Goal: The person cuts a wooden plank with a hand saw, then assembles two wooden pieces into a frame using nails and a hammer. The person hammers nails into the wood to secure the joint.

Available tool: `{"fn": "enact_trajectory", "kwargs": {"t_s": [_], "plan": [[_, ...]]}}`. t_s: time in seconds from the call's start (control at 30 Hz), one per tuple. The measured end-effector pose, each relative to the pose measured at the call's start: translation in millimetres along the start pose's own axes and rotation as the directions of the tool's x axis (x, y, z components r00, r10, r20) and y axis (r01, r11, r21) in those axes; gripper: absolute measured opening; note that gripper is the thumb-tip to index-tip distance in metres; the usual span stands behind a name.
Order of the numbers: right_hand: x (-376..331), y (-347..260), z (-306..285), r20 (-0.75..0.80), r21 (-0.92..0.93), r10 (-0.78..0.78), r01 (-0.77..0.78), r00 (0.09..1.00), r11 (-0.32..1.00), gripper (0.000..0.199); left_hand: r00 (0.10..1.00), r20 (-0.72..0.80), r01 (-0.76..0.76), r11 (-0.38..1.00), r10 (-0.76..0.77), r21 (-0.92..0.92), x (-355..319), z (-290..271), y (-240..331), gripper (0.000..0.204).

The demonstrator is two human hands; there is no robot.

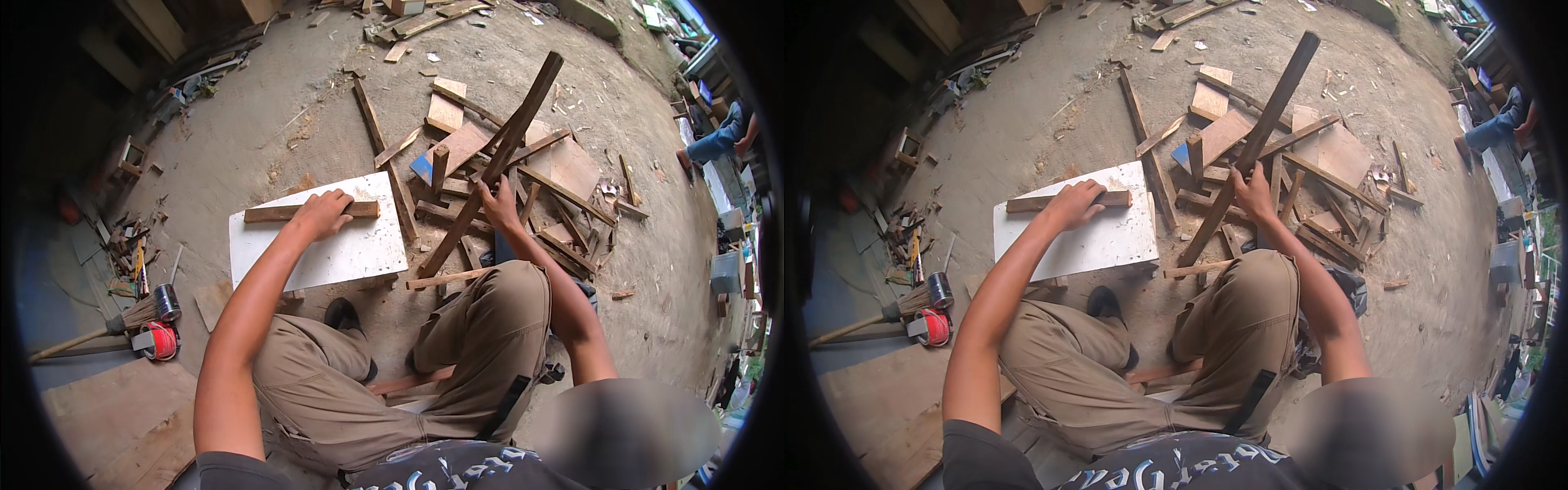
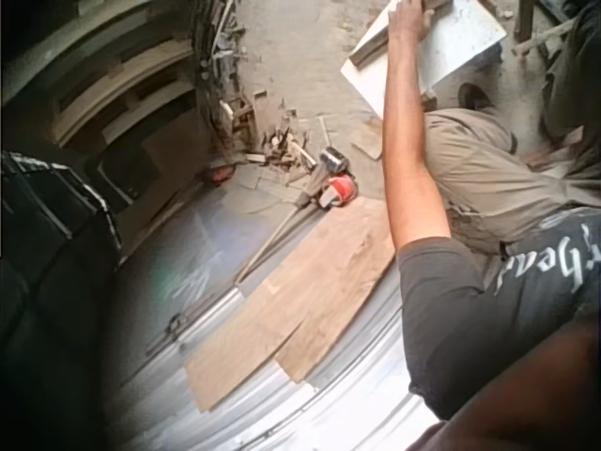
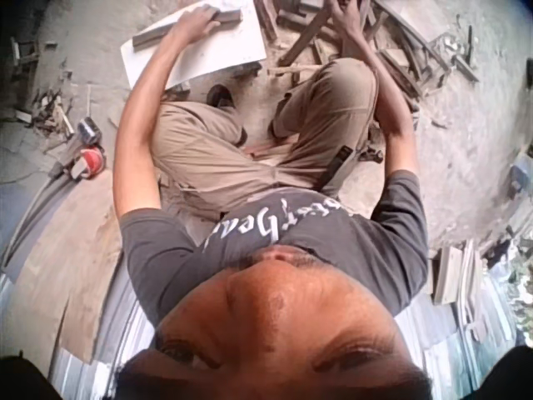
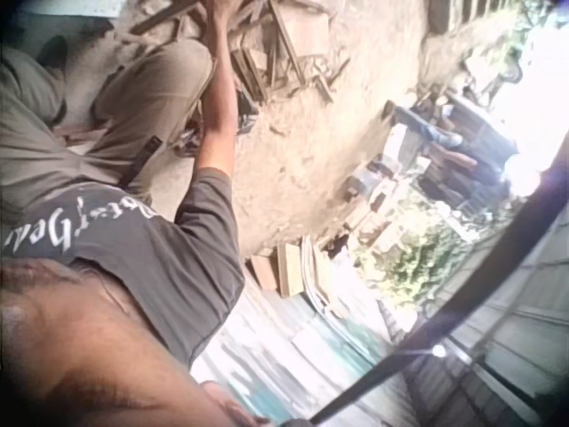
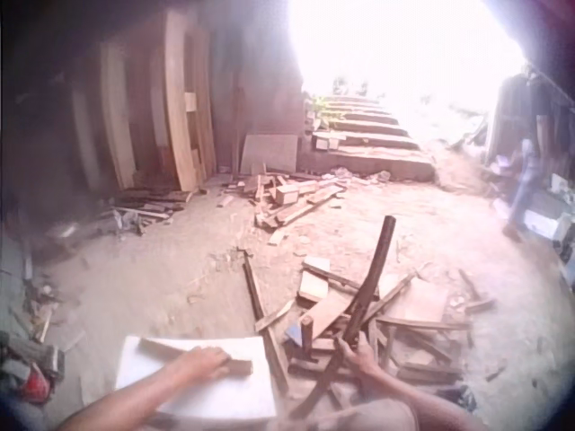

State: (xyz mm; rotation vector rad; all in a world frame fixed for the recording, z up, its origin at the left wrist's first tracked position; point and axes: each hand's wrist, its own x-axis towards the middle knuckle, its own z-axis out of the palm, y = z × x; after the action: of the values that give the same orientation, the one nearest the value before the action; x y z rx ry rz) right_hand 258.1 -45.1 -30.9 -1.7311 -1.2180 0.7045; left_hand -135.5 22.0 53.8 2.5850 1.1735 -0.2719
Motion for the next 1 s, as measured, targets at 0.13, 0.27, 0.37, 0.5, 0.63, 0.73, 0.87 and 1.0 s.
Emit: {"fn": "enact_trajectory", "kwargs": {"t_s": [0.13, 0.27, 0.37, 0.5, 0.63, 0.73, 0.87, 1.0], "plan": [[29, -53, -48, -0.021, 0.051, -0.279, 0.28, 0.96, 0.959, 0.034, 0.998, 0.013, 0.065, 0.98, -0.069, 0.189, -17, 14, 1, 0.056], [38, -148, -37, 0.096, -0.005, -0.359, 0.361, 0.928, 0.933, 0.036, 0.98, 0.008, 0.198, 0.971, -0.201, 0.13, -42, 29, -24, 0.063], [45, -181, 18, 0.155, -0.037, -0.422, 0.432, 0.893, 0.901, 0.034, 0.934, -0.225, 0.298, 0.953, -0.278, 0.062, -44, 63, -28, 0.075], [70, -121, 111, 0.198, -0.166, -0.33, 0.364, 0.923, 0.917, 0.039, 0.803, -0.498, 0.272, 0.945, -0.328, -0.183, -32, 73, -5, 0.076], [73, -16, 182, 0.301, -0.201, -0.221, 0.288, 0.928, 0.936, 0.041, 0.79, -0.531, 0.232, 0.951, -0.306, -0.204, -30, 73, -5, 0.074], [70, 31, 213, 0.354, -0.234, -0.133, 0.225, 0.926, 0.946, 0.041, 0.778, -0.546, 0.223, 0.949, -0.31, -0.221, -31, 75, -8, 0.076], [64, 76, 235, 0.357, -0.317, -0.069, 0.191, 0.932, 0.929, 0.038, 0.78, -0.538, 0.226, 0.946, -0.32, -0.234, -30, 78, -10, 0.077], [56, 98, 251, 0.309, -0.397, -0.069, 0.195, 0.949, 0.897, 0.031, 0.783, -0.525, 0.231, 0.939, -0.334, -0.254, -29, 76, -12, 0.076]]}}
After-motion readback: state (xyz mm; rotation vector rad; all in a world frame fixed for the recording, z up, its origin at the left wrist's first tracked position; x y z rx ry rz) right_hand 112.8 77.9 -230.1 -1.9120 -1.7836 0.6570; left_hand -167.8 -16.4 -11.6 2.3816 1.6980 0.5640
